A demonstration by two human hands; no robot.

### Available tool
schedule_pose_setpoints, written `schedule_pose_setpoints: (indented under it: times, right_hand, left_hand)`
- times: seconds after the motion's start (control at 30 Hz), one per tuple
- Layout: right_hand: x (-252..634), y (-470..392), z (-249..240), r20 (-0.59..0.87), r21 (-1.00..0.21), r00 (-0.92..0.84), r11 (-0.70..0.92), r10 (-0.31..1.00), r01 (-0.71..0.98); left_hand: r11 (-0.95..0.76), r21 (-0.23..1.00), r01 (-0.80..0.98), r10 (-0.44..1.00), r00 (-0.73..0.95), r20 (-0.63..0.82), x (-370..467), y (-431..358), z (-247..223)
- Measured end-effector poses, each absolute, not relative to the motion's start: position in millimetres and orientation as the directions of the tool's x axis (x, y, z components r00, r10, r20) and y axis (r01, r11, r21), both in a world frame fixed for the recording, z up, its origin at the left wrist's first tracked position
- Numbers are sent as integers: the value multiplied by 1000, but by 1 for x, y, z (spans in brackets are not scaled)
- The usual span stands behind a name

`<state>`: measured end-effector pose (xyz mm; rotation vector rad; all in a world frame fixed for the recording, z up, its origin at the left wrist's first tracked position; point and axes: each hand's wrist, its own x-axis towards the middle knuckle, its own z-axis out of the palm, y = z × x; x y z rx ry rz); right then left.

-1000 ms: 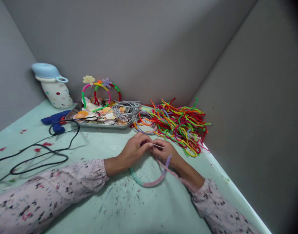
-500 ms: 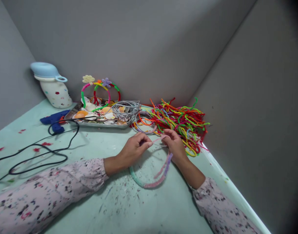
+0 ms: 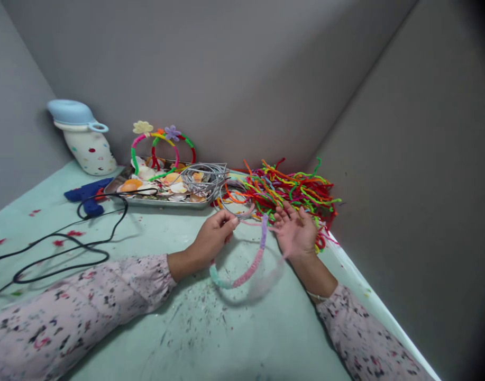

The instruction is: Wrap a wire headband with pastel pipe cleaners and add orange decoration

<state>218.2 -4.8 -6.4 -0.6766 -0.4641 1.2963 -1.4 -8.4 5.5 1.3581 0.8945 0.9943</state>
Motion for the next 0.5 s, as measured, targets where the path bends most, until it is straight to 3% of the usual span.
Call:
schedule_pose_setpoints:
  times: [0.1, 0.23, 0.37, 0.5]
  right_hand:
    - [214, -3, -10, -44, -784, 217, 101, 975, -612]
    - [200, -10, -11, 11, -947, 60, 29, 998, -320]
    - [185, -21, -9, 77, -995, -73, 72, 994, -62]
    - [177, -26, -9, 166, -981, -155, 179, 974, 72]
  left_hand:
    - [-38, 998, -52, 941, 334, 53, -1, -8, 5]
    - [-33, 998, -53, 921, 386, 51, 0, -8, 6]
    - [-46, 999, 5, 908, 417, 40, 1, -10, 5]
    - [-93, 995, 41, 879, 472, 63, 1, -13, 7]
